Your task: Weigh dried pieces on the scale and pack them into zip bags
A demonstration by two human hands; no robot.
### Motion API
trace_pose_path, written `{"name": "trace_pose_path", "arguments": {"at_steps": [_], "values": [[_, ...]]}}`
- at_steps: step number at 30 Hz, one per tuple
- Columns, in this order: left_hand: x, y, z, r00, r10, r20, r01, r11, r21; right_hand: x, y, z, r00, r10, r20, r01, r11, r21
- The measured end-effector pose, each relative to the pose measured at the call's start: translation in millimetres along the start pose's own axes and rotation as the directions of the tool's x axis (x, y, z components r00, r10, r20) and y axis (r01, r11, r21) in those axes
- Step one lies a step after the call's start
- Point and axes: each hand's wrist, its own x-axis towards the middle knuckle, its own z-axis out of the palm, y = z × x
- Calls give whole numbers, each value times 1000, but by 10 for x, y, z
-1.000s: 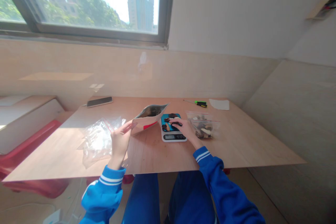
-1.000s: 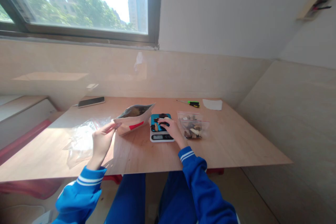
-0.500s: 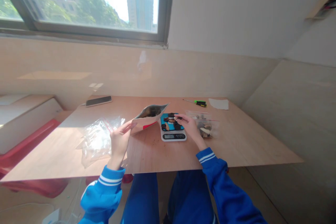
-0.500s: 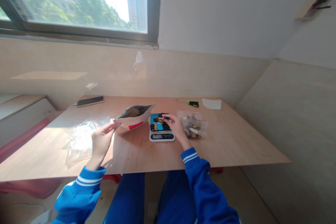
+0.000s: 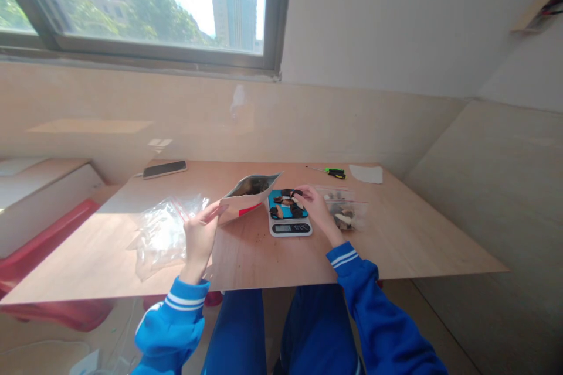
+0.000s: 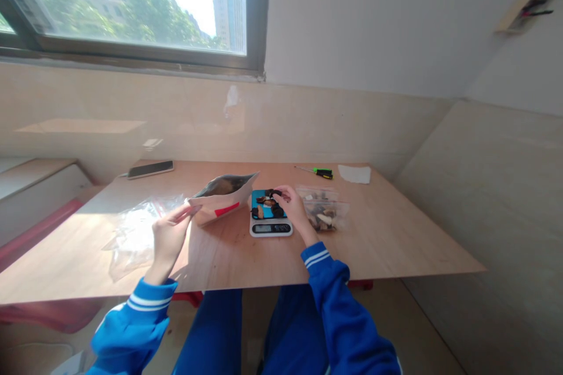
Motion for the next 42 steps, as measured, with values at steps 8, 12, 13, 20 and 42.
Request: {"name": "trace_pose_path", "arguments": {"at_steps": [8,12,13,20,42], "values": [[37,111,-33,1000,4,-27,-3,999,47,340,-23,121,994,-8,111,19,995,-98],[140,100,-63,998,56,-38,-53,996,72,422,-12,187,985,4,173,18,992,-127],[177,96,-64,997,56,-61,-51,996,79,431,-6,202,983,8,183,16,991,-133],[417,96,16,994,23,-104,-10,992,125,450,55,250,985,14,171,15,986,-169],[-94,-434,-443,999,15,51,-35,915,403,-871,158,-686,972,177,152,-102,908,-407]]}}
